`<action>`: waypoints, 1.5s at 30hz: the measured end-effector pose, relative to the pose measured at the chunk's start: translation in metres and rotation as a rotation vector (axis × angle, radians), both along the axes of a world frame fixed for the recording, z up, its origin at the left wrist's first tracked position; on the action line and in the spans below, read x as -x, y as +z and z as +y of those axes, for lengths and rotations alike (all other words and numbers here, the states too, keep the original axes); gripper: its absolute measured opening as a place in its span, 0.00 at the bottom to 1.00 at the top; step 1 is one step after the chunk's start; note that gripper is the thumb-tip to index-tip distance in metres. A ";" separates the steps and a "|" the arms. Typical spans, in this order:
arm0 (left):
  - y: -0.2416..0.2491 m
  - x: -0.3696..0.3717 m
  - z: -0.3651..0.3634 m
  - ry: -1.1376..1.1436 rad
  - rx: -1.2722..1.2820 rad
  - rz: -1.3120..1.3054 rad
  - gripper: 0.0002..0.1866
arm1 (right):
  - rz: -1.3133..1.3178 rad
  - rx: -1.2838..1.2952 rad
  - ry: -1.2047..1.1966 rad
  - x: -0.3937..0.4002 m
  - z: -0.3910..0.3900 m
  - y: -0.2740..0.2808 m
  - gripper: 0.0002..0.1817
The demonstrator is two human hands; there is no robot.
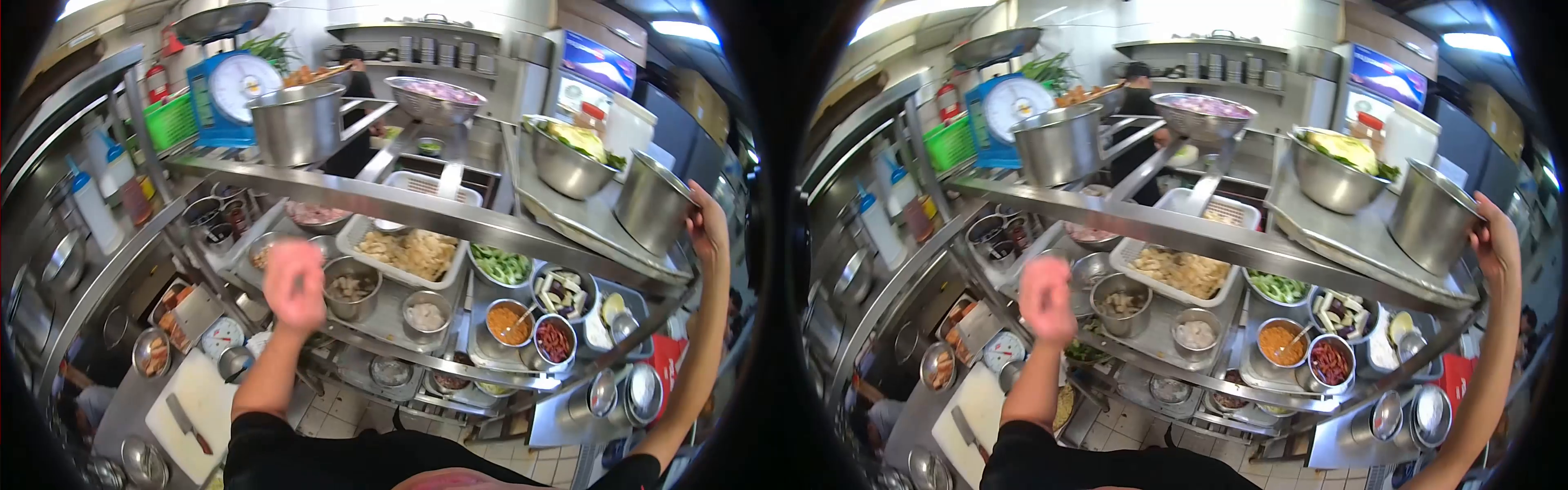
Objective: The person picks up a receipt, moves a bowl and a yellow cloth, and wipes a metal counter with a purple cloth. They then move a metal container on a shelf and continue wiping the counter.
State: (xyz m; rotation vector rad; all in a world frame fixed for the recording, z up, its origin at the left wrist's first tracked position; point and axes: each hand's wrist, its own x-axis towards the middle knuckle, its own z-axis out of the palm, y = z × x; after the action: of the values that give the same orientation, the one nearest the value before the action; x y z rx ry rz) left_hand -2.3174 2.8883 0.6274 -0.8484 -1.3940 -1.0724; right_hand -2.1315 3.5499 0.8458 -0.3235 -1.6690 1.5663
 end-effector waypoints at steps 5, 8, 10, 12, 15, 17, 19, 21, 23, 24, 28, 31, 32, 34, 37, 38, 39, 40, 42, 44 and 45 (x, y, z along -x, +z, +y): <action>0.089 0.062 -0.043 0.069 -0.260 -0.062 0.15 | -0.140 -0.557 -0.599 -0.027 -0.096 0.006 0.22; 0.109 0.094 -0.058 0.223 -0.304 -0.074 0.19 | 0.207 -1.007 -0.725 -0.040 -0.073 -0.034 0.18; 0.105 0.112 -0.062 0.320 -0.330 -0.048 0.20 | 0.320 -1.260 -0.723 -0.050 -0.127 -0.055 0.15; 0.088 0.127 -0.061 0.378 -0.324 -0.026 0.22 | 0.335 -1.536 -0.714 -0.063 -0.149 -0.074 0.12; 0.064 0.131 -0.053 0.429 -0.238 -0.009 0.18 | 0.313 -1.802 -0.667 -0.071 -0.160 -0.098 0.14; 0.053 0.135 -0.059 0.569 -0.078 0.040 0.20 | 0.286 -1.871 -0.628 -0.069 -0.168 -0.105 0.15; 0.053 0.136 -0.065 0.522 -0.075 0.048 0.21 | 0.226 -1.857 -0.577 -0.065 -0.177 -0.111 0.16; 0.052 0.135 -0.064 0.488 -0.072 0.053 0.22 | 0.204 -1.855 -0.551 -0.059 -0.188 -0.111 0.15; 0.051 0.137 -0.067 0.486 -0.060 0.061 0.22 | 0.175 -1.835 -0.543 -0.051 -0.197 -0.115 0.15; 0.050 0.138 -0.068 0.489 -0.052 0.064 0.23 | 0.177 -1.806 -0.551 -0.046 -0.202 -0.118 0.15; 0.050 0.141 -0.070 0.468 -0.040 0.080 0.24 | 0.193 -1.677 -0.588 -0.017 -0.234 -0.130 0.14; 0.050 0.141 -0.065 0.480 -0.065 0.085 0.24 | 0.202 -1.570 -0.597 0.002 -0.262 -0.136 0.13; 0.050 0.142 -0.066 0.474 -0.075 0.086 0.23 | 0.215 -1.551 -0.605 0.008 -0.269 -0.139 0.13; 0.049 0.142 -0.069 0.459 -0.047 0.070 0.22 | 0.247 -1.513 -0.640 0.017 -0.279 -0.146 0.13; 0.049 0.140 -0.072 0.460 -0.008 0.063 0.23 | 0.276 -1.608 -0.595 0.025 -0.300 -0.149 0.15; 0.049 0.141 -0.071 0.409 -0.038 0.066 0.22 | 0.269 -1.668 -0.577 0.030 -0.313 -0.146 0.16; 0.049 0.141 -0.071 0.402 -0.035 0.062 0.23 | 0.243 -1.647 -0.536 0.036 -0.324 -0.145 0.19; 0.049 0.140 -0.071 0.396 -0.030 0.056 0.23 | 0.234 -1.617 -0.501 0.045 -0.332 -0.143 0.22; 0.050 0.140 -0.069 0.425 -0.021 0.060 0.23 | 0.136 -1.573 -0.521 0.059 -0.353 -0.137 0.24; 0.050 0.139 -0.068 0.441 -0.024 0.068 0.24 | 0.065 -1.574 -0.549 0.068 -0.363 -0.138 0.27; 0.050 0.140 -0.067 0.444 -0.034 0.075 0.24 | 0.076 -1.562 -0.585 0.073 -0.367 -0.140 0.28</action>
State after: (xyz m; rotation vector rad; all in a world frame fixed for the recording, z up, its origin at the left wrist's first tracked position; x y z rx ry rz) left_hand -2.4578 2.8211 0.6772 -0.5137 -1.4114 -0.7126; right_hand -2.2042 3.1828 0.7061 0.1020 -1.9626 -0.3374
